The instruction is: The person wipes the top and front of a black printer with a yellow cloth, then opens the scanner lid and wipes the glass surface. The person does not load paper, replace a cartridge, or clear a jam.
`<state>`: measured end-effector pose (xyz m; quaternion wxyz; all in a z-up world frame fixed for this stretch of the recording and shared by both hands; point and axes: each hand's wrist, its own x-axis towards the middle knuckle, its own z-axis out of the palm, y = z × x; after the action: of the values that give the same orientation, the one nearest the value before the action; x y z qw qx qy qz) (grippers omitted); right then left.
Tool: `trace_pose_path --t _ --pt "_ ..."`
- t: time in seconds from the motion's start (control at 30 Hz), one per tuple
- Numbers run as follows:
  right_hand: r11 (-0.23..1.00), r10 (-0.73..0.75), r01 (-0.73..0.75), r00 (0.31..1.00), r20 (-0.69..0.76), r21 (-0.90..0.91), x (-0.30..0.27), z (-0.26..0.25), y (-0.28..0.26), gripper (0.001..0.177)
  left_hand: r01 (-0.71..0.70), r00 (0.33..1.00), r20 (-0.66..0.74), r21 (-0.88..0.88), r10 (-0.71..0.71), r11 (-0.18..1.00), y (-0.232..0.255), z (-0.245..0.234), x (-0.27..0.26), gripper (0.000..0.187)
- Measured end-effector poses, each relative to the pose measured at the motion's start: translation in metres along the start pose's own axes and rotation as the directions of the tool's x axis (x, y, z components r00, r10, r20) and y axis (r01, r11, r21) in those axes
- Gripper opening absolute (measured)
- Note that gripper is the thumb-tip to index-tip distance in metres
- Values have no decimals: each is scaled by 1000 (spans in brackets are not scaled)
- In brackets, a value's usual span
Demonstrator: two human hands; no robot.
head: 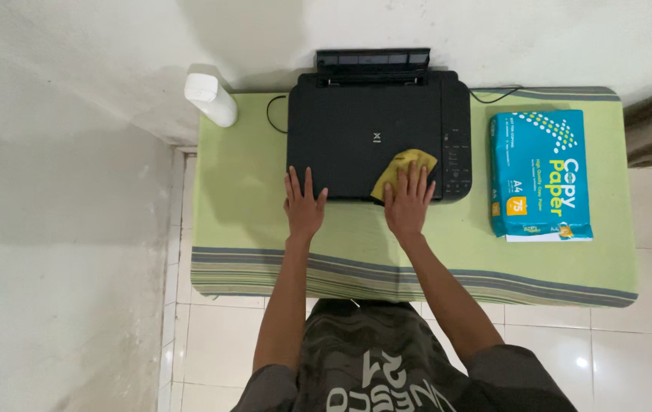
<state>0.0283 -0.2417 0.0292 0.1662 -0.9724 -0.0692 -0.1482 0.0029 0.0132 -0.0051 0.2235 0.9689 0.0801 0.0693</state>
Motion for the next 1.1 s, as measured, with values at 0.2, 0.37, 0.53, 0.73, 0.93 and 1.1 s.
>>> trace_pose_path --t 0.2,0.37,0.53,0.73,0.93,1.1 --pt "995 -69 65 996 58 72 -5 22 -48 53 -113 994 -19 -202 111 973 -19 -13 4 52" --pt "984 -171 165 980 97 63 -1 40 -82 53 -148 984 53 -294 170 944 -38 -20 -2 55" --pt "966 -259 255 956 136 47 2 61 -123 50 -90 982 123 -374 146 923 -42 -32 0 62" --pt "932 -363 349 901 238 102 8 50 -109 53 -51 981 153 -378 117 924 -38 -55 3 64" --pt "994 -108 107 989 102 15 -1 42 -95 55 54 986 165 -383 11 922 -37 -49 -13 70" --pt "991 -137 137 984 114 14 2 52 -117 53 -141 989 -88 -319 119 937 -40 -34 -21 60"
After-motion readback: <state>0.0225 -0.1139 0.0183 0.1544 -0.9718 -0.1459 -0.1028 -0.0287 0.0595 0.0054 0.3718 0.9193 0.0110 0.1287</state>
